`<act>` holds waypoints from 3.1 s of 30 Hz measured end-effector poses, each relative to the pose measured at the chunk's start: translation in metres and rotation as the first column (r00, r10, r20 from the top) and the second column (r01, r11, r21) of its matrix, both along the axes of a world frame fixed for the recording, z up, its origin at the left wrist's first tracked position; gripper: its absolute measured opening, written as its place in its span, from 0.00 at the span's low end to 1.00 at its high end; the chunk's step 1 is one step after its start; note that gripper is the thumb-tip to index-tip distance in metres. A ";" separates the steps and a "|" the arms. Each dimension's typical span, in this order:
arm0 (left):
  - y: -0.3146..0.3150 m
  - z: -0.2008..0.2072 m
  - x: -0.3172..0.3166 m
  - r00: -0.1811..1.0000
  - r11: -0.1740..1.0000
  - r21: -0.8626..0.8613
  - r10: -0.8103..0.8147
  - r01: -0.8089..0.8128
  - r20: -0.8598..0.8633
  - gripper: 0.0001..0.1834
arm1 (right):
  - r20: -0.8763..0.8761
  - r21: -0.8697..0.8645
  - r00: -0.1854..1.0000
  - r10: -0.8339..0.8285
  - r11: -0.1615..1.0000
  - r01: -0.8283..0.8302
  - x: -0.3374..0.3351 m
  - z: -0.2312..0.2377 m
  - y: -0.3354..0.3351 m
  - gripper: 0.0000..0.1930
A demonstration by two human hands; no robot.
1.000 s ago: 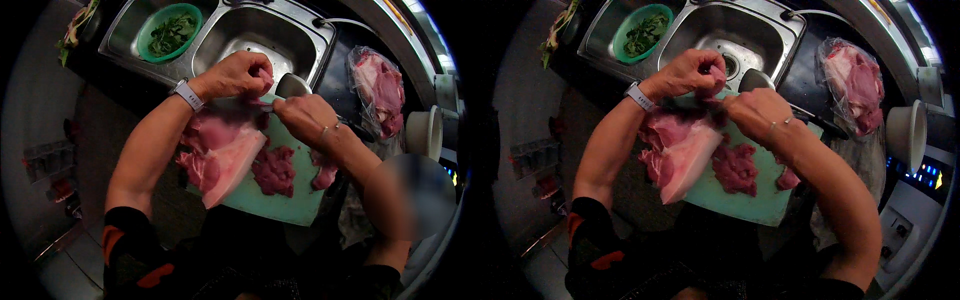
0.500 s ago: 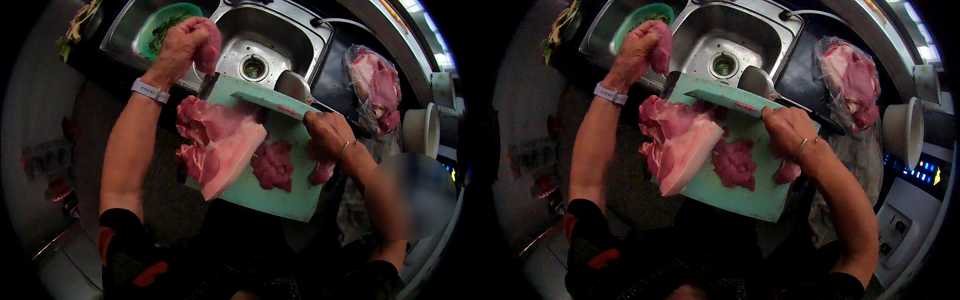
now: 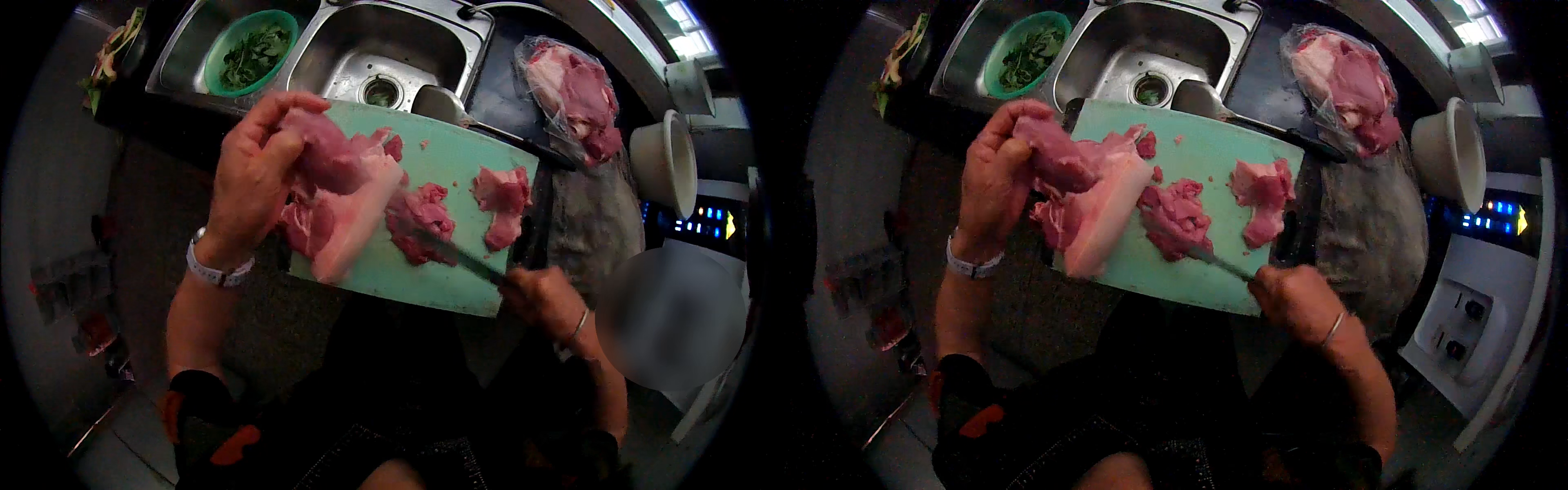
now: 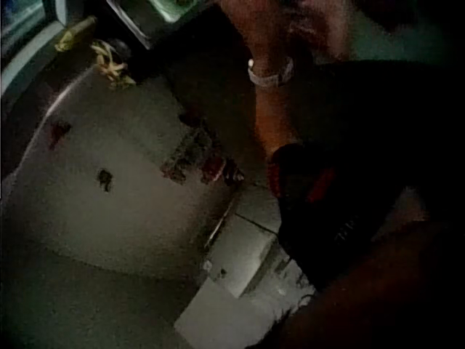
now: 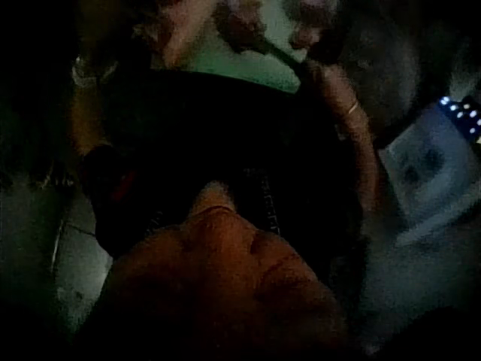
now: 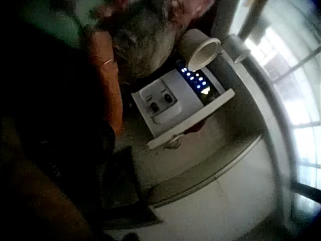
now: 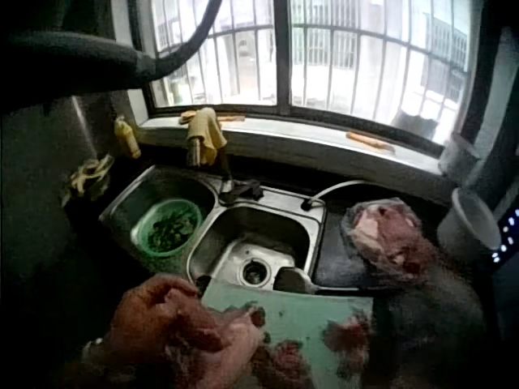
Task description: The person uses a cleaver to slice and trim pieces of raw pork on a green cutting board, moving the pieces by hand.
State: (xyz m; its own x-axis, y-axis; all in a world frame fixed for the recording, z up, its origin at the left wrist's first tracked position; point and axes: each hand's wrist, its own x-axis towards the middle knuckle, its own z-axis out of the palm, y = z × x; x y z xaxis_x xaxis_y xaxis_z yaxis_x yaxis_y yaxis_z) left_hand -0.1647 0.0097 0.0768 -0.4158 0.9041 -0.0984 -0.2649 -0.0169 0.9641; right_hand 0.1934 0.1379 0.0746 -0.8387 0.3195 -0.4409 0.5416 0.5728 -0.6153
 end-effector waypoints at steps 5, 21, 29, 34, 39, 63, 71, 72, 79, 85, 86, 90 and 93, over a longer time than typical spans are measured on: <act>-0.022 -0.005 0.031 0.994 0.997 0.001 0.083 -0.083 0.073 0.15 | 0.135 0.038 0.987 0.088 0.995 -0.094 -0.005 -0.026 -0.035 0.09; -0.029 -0.062 0.155 0.932 0.965 0.208 0.216 -0.159 -0.289 0.18 | -0.040 0.040 0.959 -0.282 0.958 0.284 -0.003 -0.041 0.015 0.10; -0.057 -0.124 0.174 0.636 0.979 -0.055 -0.170 0.196 -0.753 0.23 | -0.022 0.061 0.945 -0.325 0.943 0.326 0.024 -0.003 -0.010 0.14; -0.048 -0.120 0.165 0.591 0.983 -0.025 -0.130 0.182 -0.796 0.21 | -0.079 0.286 0.982 -0.169 0.940 0.185 0.035 -0.029 -0.050 0.11; -0.034 -0.139 0.167 0.545 0.982 0.030 -0.079 0.188 -0.834 0.18 | 0.067 0.362 0.994 -0.092 0.930 0.062 0.031 -0.043 -0.064 0.06; -0.009 -0.153 0.165 0.543 0.941 0.068 -0.131 0.332 -0.829 0.18 | 0.032 0.389 0.988 -0.149 0.913 0.125 -0.035 -0.064 -0.051 0.05; -0.015 -0.160 0.163 0.580 0.955 0.032 -0.151 0.293 -0.801 0.19 | 0.210 0.288 0.949 -0.234 0.943 0.169 0.006 -0.052 -0.082 0.05; -0.014 -0.158 0.164 0.571 0.951 0.046 -0.144 0.305 -0.809 0.19 | 0.148 0.303 0.959 -0.241 0.934 0.187 0.000 -0.058 -0.083 0.05; -0.009 -0.155 0.160 0.608 0.942 0.069 -0.155 0.328 -0.778 0.18 | 0.100 0.273 0.957 -0.273 0.932 0.238 -0.014 -0.047 -0.075 0.06; -0.011 -0.155 0.160 0.602 0.955 0.096 -0.097 0.280 -0.793 0.18 | 0.217 0.220 0.932 -0.289 0.945 0.242 -0.013 -0.043 -0.085 0.05; -0.011 -0.155 0.161 0.587 0.953 0.096 -0.097 0.288 -0.804 0.18 | 0.104 0.237 0.951 -0.290 0.936 0.259 -0.018 -0.055 -0.080 0.05; -0.005 -0.147 0.158 0.567 0.940 0.091 -0.119 0.328 -0.815 0.17 | -0.030 0.311 0.950 -0.311 0.900 0.305 -0.033 -0.075 -0.070 0.05; -0.011 -0.143 0.155 0.612 0.954 0.081 -0.118 0.288 -0.782 0.15 | 0.186 0.198 0.925 -0.332 0.934 0.296 -0.020 -0.036 -0.081 0.06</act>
State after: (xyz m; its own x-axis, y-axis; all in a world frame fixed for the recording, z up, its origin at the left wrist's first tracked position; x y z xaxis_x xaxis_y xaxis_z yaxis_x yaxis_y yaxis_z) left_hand -0.0100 -0.0015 -0.0663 -0.0668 0.9389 0.3376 0.5435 -0.2495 0.8015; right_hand 0.1736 0.0574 0.0388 -0.5753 0.6337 -0.5171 0.8178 0.4344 -0.3776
